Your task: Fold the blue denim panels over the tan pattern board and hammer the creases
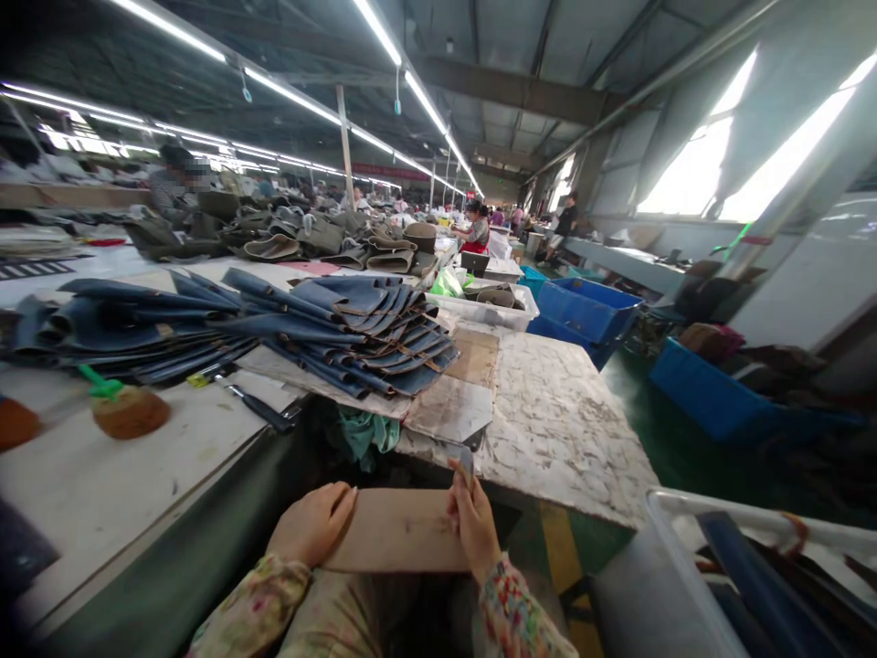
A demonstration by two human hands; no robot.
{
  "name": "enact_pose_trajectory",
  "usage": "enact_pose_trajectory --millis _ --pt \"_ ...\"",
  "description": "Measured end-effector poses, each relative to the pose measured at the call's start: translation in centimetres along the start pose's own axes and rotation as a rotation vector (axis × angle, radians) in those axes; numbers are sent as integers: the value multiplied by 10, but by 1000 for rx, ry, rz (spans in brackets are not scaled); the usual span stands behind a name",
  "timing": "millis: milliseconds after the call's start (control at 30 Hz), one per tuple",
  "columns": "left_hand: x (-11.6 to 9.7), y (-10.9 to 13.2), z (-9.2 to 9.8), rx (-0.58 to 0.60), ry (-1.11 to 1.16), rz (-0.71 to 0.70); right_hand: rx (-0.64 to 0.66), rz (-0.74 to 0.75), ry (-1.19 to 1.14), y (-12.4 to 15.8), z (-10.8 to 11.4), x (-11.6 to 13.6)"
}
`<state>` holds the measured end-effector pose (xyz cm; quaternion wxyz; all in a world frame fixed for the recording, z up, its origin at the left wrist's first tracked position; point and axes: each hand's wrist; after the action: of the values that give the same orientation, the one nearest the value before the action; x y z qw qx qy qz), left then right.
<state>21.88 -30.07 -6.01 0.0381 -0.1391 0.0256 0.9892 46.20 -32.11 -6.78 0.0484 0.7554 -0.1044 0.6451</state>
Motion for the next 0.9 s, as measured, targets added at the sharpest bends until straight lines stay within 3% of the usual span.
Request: enact_pose_trajectory --millis 267,467,767,900 --pt "24 0 3 -7 74 57 -6 5 -12 -3 -24 -16" --pt "33 1 5 -8 105 80 31 15 38 -4 -35 -12" --pt "-9 1 0 -28 46 23 -23 -11 36 -7 9 -8" --pt "-17 0 0 -19 24 18 -57 -23 -16 -8 20 -5"
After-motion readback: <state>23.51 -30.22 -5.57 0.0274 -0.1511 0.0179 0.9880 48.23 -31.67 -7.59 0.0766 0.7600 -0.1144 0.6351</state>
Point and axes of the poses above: each hand's wrist, its own y-axis away from the middle knuckle, its own z-axis out of the back of the hand, x = y × z, and after that the axes turned 5 degrees about z, right-handed
